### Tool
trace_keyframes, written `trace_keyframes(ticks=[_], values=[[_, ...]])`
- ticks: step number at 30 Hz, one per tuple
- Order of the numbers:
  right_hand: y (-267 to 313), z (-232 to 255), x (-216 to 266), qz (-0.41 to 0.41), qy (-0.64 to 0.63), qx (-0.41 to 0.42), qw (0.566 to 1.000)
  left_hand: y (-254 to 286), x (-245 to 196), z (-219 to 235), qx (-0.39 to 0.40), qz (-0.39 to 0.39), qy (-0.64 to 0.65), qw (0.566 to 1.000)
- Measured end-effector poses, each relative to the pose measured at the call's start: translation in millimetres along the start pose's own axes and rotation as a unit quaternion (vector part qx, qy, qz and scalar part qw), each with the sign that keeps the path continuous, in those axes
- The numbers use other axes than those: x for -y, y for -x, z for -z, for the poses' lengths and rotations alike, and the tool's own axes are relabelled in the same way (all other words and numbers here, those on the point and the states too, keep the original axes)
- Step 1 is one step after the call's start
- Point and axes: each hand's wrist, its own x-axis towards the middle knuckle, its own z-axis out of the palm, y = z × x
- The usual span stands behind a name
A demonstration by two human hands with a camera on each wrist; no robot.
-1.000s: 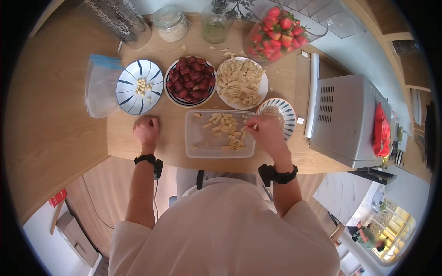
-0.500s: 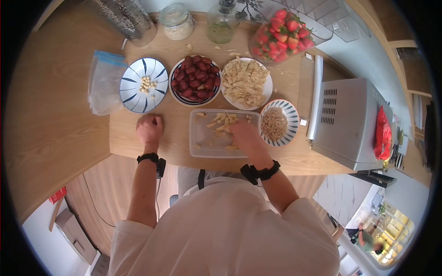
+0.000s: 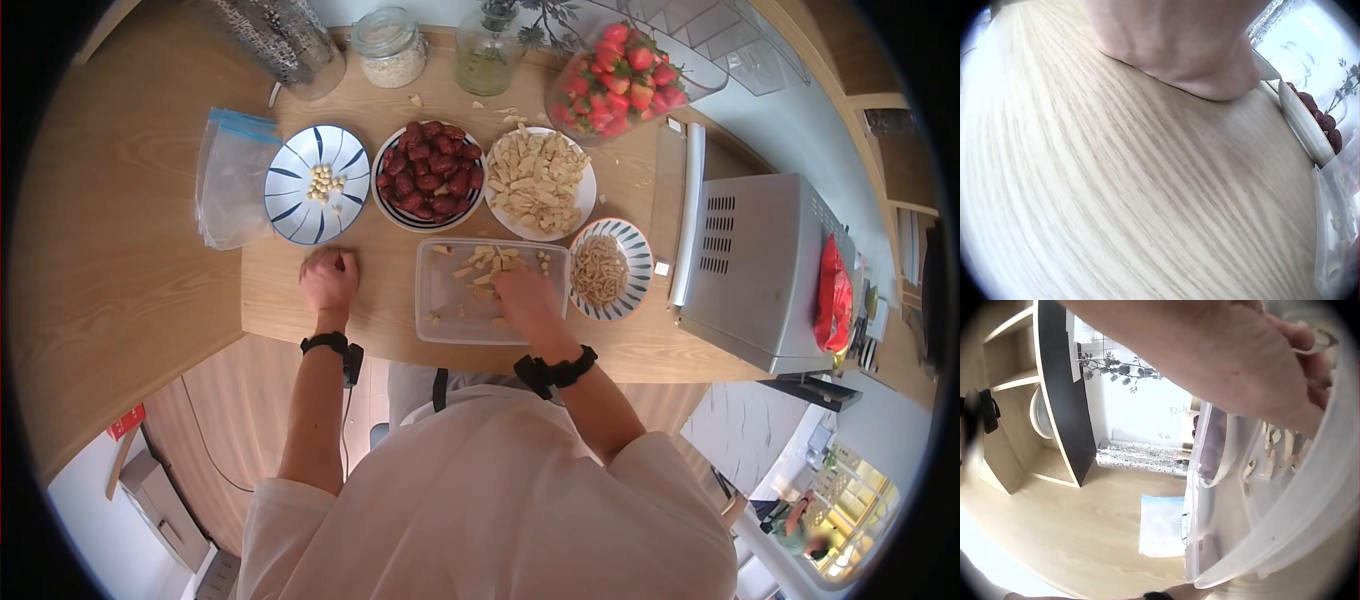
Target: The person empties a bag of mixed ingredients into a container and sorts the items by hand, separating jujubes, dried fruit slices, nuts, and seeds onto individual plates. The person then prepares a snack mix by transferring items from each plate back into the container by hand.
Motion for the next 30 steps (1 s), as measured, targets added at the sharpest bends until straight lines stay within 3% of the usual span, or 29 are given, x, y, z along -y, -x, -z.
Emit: trace_keyframes(ticks=[5, 13, 17, 19, 20, 22, 30], values=[[1, 3, 8, -0.015, 0.002, 0.027, 1.0, 0, 3, -2, 0.008, -0.001, -0.001, 1.0], [10, 4, 5, 0.017, -0.02, -0.057, 0.998, 0, 1, 0, 0.011, -0.001, -0.005, 1.0], [8, 1, 6, 0.006, -0.015, -0.051, 0.999, 0, 0, 0, 0.008, -0.002, -0.006, 1.0], [5, 3, 10, -0.023, -0.003, 0.02, 1.0, -1, 0, 0, -0.004, -0.01, 0.0, 1.0], [4, -2, 10, -0.023, -0.004, 0.021, 1.0, -1, 0, 0, -0.016, -0.017, 0.006, 1.0], [2, -10, 13, 0.057, -0.032, -0.01, 0.998, -1, -1, 1, -0.002, -0.007, -0.002, 1.0], [-2, -2, 31, 0.006, -0.034, 0.007, 0.999, 0, -3, 2, 0.005, 0.002, -0.004, 1.0]])
